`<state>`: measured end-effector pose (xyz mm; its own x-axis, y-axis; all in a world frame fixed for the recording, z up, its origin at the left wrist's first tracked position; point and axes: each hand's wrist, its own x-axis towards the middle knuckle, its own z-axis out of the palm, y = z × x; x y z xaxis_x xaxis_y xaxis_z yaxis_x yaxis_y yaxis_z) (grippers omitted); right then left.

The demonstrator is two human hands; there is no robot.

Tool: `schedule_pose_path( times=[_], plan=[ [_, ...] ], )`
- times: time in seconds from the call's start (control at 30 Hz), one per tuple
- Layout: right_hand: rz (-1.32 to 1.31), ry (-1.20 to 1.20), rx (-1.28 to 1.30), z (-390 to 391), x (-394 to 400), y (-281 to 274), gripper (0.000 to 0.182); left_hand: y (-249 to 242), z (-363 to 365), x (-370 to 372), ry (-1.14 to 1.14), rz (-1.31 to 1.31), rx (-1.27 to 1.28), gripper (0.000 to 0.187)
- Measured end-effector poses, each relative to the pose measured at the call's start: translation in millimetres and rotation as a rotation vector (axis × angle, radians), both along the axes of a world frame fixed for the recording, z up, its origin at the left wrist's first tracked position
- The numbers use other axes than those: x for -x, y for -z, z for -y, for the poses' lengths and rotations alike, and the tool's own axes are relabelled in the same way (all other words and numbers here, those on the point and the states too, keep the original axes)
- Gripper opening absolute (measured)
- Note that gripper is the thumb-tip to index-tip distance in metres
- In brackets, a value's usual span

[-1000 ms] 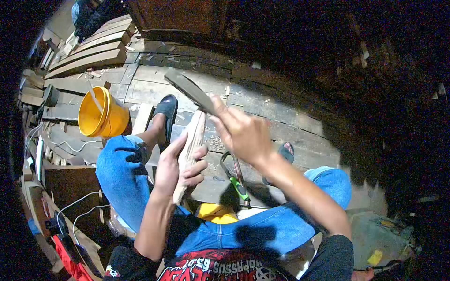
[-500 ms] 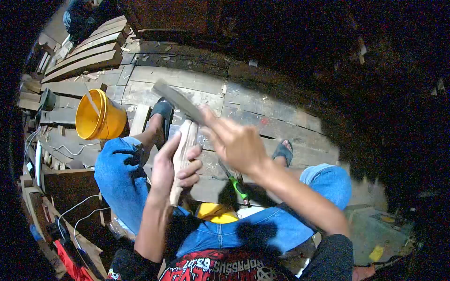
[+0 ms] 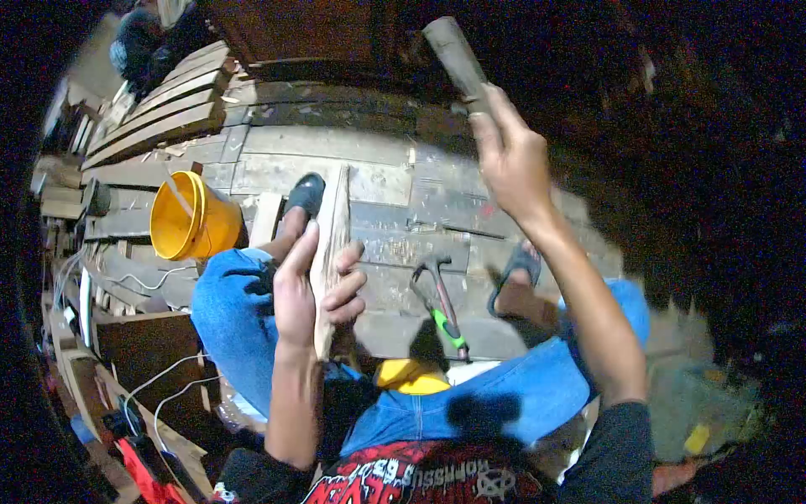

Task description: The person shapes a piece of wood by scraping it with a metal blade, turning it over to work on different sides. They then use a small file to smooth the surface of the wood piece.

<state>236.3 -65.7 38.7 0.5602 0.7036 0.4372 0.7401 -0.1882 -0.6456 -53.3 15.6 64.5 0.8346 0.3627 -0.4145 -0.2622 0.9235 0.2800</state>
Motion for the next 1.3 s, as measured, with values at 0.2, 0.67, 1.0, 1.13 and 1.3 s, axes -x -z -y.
schedule_pose_path(
  times=[0.2, 0.67, 1.0, 1.13, 1.3],
  plan=[
    [-0.393, -0.001, -0.196, 9.5, 4.4, -52.3, 0.053, -17.2, 8.2, -9.3, 0.088, 0.225, -0.023, 0.048],
    [-0.633, -0.175, -0.092, 19.3, 42.8, -85.3, 0.035, -9.3, 22.7, -26.7, 0.23, 0.058, -0.278, 0.062],
    [-0.692, -0.349, -0.046, 22.9, 60.9, -70.5, 0.044, -3.5, 23.7, -24.1, 0.236, -0.109, -0.444, 0.049],
    [-0.673, -0.47, -0.053, 18.9, 69.5, -57.5, 0.054, -4.0, 25.8, -27.7, 0.221, -0.213, -0.55, 0.038],
    [-0.681, -0.468, -0.018, 17.6, 73.1, -50.7, 0.058, -0.4, 25.7, -27.4, 0.218, -0.244, -0.617, 0.025]
  ],
)
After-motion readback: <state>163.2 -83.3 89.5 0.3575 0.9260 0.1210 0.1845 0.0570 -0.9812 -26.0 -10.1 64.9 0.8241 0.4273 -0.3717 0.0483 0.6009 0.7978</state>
